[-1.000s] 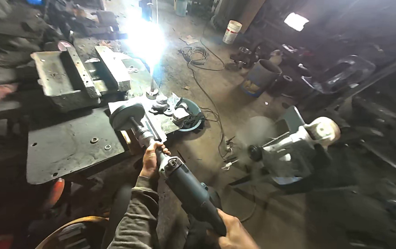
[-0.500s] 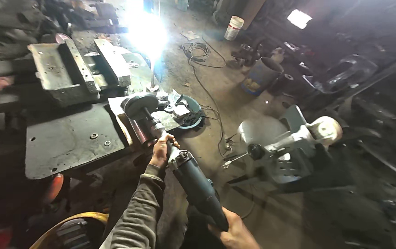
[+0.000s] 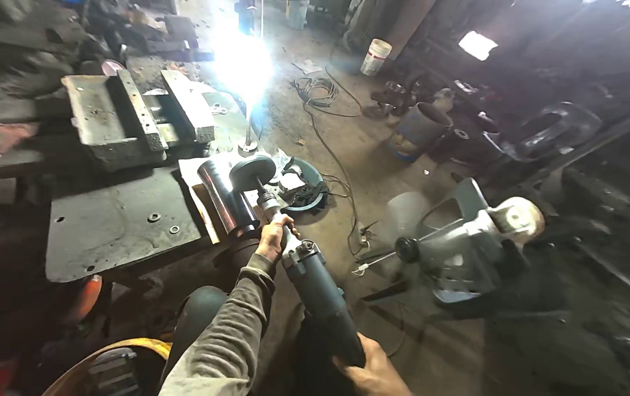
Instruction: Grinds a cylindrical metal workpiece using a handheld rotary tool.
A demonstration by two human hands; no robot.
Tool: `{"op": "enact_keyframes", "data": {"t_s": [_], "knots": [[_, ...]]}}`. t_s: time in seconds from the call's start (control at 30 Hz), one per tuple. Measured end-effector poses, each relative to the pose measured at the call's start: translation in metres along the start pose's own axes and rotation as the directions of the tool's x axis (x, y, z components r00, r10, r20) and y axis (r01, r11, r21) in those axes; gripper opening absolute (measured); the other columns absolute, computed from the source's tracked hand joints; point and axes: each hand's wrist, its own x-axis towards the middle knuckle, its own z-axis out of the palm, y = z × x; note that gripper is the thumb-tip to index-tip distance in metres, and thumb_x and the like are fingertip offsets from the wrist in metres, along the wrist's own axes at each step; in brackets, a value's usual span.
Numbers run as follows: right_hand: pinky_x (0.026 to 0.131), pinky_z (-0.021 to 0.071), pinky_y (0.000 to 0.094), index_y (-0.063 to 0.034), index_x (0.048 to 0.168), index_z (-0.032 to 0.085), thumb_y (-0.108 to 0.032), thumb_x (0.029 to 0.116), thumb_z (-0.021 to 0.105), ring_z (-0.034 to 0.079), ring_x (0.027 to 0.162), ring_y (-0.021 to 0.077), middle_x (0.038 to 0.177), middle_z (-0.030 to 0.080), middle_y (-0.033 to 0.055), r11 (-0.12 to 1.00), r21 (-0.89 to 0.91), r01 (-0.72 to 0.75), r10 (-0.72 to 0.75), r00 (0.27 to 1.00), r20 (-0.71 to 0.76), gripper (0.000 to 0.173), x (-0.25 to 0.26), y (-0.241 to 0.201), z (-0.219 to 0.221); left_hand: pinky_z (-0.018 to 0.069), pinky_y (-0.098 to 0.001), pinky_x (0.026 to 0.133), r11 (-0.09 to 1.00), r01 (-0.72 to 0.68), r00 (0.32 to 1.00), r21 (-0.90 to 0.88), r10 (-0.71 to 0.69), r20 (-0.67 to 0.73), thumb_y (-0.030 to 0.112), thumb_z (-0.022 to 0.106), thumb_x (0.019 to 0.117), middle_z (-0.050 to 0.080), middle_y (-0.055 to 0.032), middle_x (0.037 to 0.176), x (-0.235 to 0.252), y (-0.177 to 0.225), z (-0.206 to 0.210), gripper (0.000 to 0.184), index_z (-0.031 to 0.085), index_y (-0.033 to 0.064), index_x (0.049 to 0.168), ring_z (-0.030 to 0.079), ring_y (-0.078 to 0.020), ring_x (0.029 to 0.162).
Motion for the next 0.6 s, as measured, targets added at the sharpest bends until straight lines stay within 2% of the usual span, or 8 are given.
{"op": "enact_keyframes", "data": {"t_s": [0.2, 0.37, 0.6], "knots": [[0.097, 0.0580, 0.0479, -0.0063, 0.125, 0.068, -0.036, 0.0834, 0.083, 0.073, 0.103, 0.0203, 0.106, 0.076, 0.0089, 0.987, -0.160, 0.017, -0.017, 1.000, 0.001, 0.053, -0.011, -0.013, -0.002, 0.0580, -0.0364, 0.057, 0.994, -0.054, 0.995, -0.095, 0.061, 0.077, 0.013, 0.050, 0.1009, 0.056, -0.0058, 0.066, -0.025, 0.013, -0.015, 0.014, 0.054, 0.0066, 0.090, 0.060, -0.0190, 0.055], [0.096, 0.0576, 0.0504, -0.0067, 0.132, 0.065, -0.039, 0.0852, 0.080, 0.073, 0.102, 0.0232, 0.107, 0.076, 0.0104, 0.962, -0.268, 0.042, -0.035, 0.999, 0.030, 0.059, -0.016, -0.020, 0.004, 0.0579, -0.0353, 0.058, 0.978, -0.103, 0.986, -0.180, 0.125, 0.115, 0.015, 0.045, 0.1038, 0.055, -0.0046, 0.065, -0.039, 0.019, -0.037, 0.021, 0.054, 0.0082, 0.086, 0.059, -0.0183, 0.055], [0.092, 0.0580, 0.0541, -0.0102, 0.133, 0.065, -0.040, 0.0872, 0.077, 0.074, 0.099, 0.0256, 0.104, 0.076, 0.0103, 0.944, -0.329, 0.039, -0.019, 0.998, 0.066, 0.056, -0.018, -0.023, 0.005, 0.0589, -0.0366, 0.061, 0.956, -0.144, 0.968, -0.255, 0.190, 0.165, 0.014, 0.039, 0.1034, 0.056, -0.0034, 0.064, -0.046, 0.015, -0.058, 0.024, 0.052, 0.0104, 0.084, 0.061, -0.0178, 0.056]]}}
